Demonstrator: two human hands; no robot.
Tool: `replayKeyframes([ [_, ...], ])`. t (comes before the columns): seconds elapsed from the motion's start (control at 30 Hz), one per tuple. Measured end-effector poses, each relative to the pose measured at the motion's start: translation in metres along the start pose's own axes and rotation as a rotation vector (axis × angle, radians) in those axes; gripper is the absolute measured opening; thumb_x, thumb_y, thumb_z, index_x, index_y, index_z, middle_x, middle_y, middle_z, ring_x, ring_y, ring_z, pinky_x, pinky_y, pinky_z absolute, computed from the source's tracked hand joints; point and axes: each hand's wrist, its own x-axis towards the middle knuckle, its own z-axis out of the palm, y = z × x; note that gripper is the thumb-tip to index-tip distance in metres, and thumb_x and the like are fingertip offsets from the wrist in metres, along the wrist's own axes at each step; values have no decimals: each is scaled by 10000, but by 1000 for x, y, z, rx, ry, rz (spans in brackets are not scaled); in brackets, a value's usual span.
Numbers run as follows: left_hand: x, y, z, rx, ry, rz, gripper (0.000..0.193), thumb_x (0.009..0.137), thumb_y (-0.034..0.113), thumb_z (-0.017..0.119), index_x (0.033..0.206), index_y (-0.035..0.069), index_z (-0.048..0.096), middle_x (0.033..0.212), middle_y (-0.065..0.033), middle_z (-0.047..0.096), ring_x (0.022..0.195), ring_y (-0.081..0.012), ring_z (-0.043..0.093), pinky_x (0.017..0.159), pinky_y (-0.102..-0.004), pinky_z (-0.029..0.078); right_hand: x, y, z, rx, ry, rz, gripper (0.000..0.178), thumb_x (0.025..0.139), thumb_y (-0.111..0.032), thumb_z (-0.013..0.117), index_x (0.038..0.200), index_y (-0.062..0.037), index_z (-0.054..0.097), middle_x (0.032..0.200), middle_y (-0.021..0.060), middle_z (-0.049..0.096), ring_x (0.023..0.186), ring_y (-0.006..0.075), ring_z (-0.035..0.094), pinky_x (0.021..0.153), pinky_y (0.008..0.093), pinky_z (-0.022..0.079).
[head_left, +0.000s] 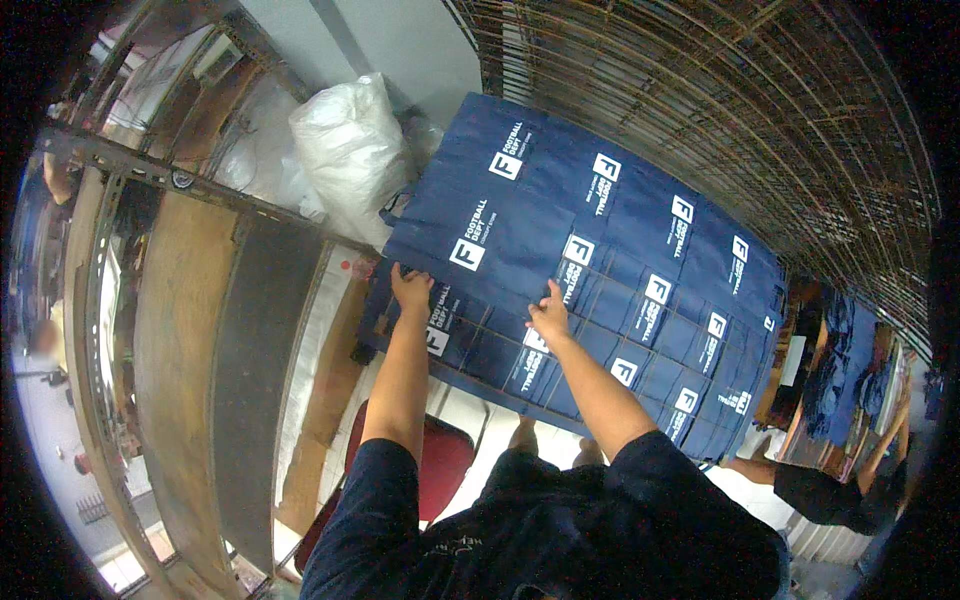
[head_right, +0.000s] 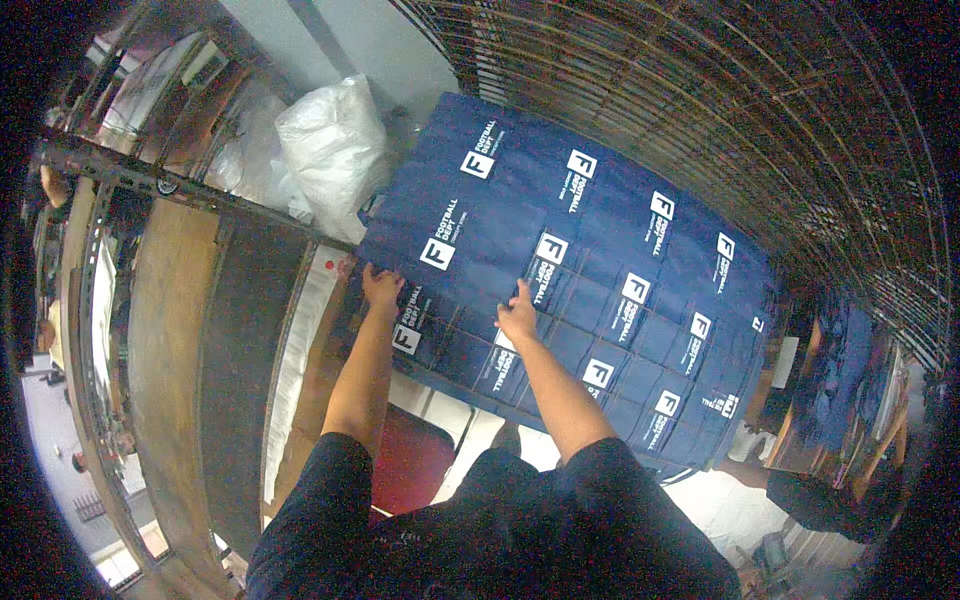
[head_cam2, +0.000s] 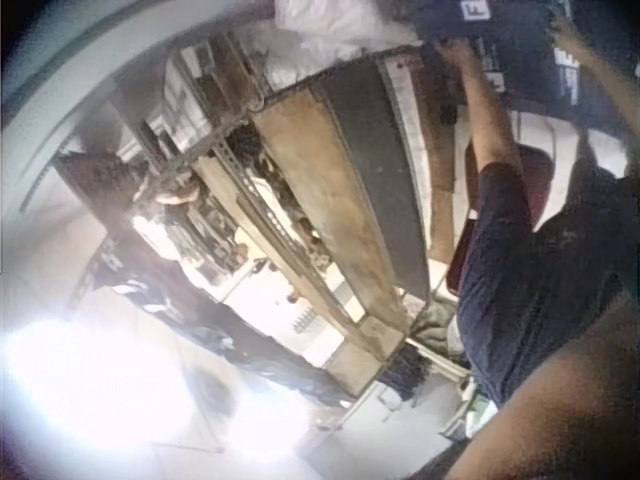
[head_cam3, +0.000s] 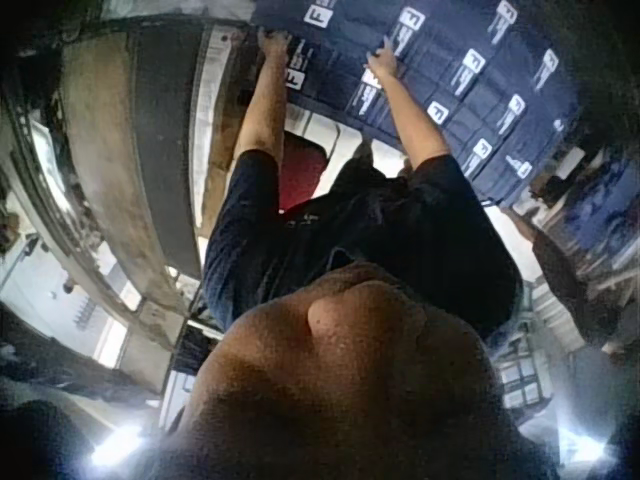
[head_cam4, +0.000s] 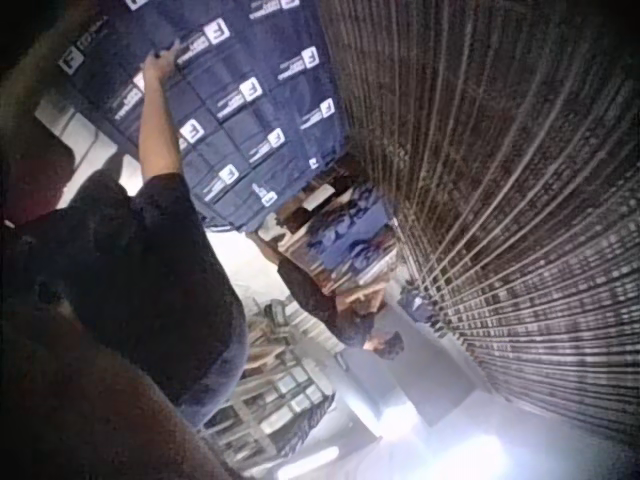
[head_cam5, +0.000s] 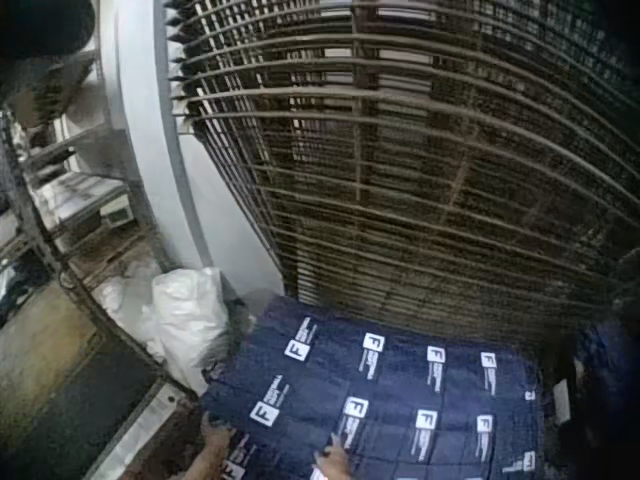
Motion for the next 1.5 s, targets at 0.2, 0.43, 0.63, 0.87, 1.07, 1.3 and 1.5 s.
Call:
replayKeyframes([
  [0.2, -1, -2, 3, 3, 2, 9, 730, 731, -114, 516, 1340, 126, 192, 876, -66, 446, 777, -202, 516, 711, -366, 493, -7, -8, -5, -34, 6, -10, 682, 770, 52, 542, 1341, -149, 228, 938, 111, 486, 672, 154, 559, 554, 273, 545],
  [0.43, -4, 1, 1, -27, 0, 29, 749, 717, -129, 523, 1348, 111, 199, 850, -55, 448, 768, -185, 509, 704, -348, 495, -7, -7, -3, -63, 5, -33, 668, 772, 47, 536, 1339, -120, 225, 804, 94, 537, 628, 139, 569, 552, 265, 539],
  [0.63, -2, 3, 1, 38, 13, 43, 738, 738, -125, 491, 1351, 117, 159, 926, -104, 452, 805, -230, 537, 746, -396, 500, 2, 7, 2, -107, 9, -72, 671, 774, 40, 533, 1346, -115, 219, 700, 69, 549, 582, 126, 574, 555, 261, 537],
  [0.87, 1, 3, 1, 33, 14, 48, 751, 732, -144, 504, 1354, 93, 156, 972, -132, 446, 838, -259, 544, 751, -394, 509, 4, 6, 0, -85, -36, -36, 606, 747, 18, 556, 1295, -34, 303, 1263, 112, 434, 663, 224, 640, 545, 300, 545],
  [1.07, -5, 8, 7, 23, 43, 15, 748, 713, -132, 527, 1350, 97, 207, 906, -82, 441, 814, -194, 501, 735, -340, 506, 0, 1, 0, -110, 19, -69, 644, 752, 7, 562, 1321, -87, 276, 764, 125, 623, 589, 204, 633, 564, 304, 539],
  [1.3, -3, 7, 6, -1, 39, 25, 734, 714, -133, 522, 1343, 94, 220, 913, -90, 444, 795, -200, 509, 732, -340, 503, -4, -7, -4, -133, -30, -64, 657, 780, 4, 531, 1349, -81, 212, 720, 90, 597, 588, 160, 609, 580, 273, 503],
  [1.5, 3, 1, -2, 44, -2, 74, 714, 766, -33, 551, 1351, 117, 170, 961, -111, 474, 852, -222, 540, 738, -352, 507, 2, 4, -7, -239, 7, -171, 645, 767, -93, 593, 1331, -97, 281, 761, 99, 625, 644, 177, 618, 621, 295, 485],
])
